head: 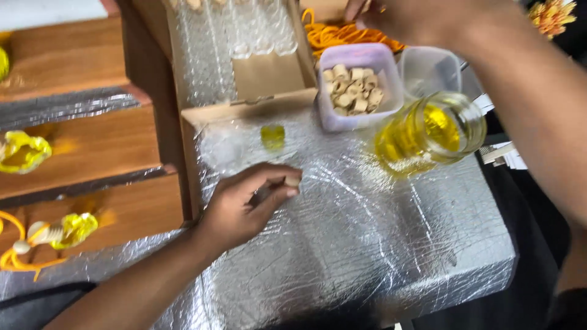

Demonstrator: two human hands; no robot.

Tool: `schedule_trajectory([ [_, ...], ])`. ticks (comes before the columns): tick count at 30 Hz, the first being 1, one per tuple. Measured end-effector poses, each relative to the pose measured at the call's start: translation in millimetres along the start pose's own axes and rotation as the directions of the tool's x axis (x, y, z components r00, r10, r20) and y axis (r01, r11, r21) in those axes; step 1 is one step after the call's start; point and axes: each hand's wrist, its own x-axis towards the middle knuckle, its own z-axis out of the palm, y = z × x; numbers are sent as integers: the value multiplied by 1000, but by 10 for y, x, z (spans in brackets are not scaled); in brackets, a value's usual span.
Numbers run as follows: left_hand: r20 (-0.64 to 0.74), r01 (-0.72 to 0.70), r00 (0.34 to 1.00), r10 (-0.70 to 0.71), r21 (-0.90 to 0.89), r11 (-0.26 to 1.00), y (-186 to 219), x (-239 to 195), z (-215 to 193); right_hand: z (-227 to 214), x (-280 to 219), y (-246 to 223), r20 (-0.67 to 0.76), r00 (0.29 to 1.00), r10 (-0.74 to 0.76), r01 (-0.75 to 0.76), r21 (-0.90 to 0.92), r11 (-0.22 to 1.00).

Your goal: Filling small glass bottles with fragrance oil using a syringe and threading a cord through a wooden cap for assembly.

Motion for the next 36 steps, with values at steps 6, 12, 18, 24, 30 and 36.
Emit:
schedule_trajectory([
  [6,13,-5,1000,5,-3,1000,-17,56,26,22,410,13,274,962,19,15,-120,993],
  [12,3,64,998,-64,-26,998,25,90,22,145,725,306,276,946,-172,218,-147,965],
  [18,-11,85,996,-85,-63,994,60,114,32,-60,631,238,209,972,-108,119,-42,992],
  [24,5,113,994,-113,-62,992,54,96,28,-199,764,626,-46,906,-420,416,-73,906],
  [30,-12,156,988,-157,-62,986,20,52,37,-577,-231,20,-509,852,-124,267,218,939],
  [36,-61,104,992,-113,-141,985,38,39,32,-400,-1573,-731,-492,790,-366,575,386,721],
])
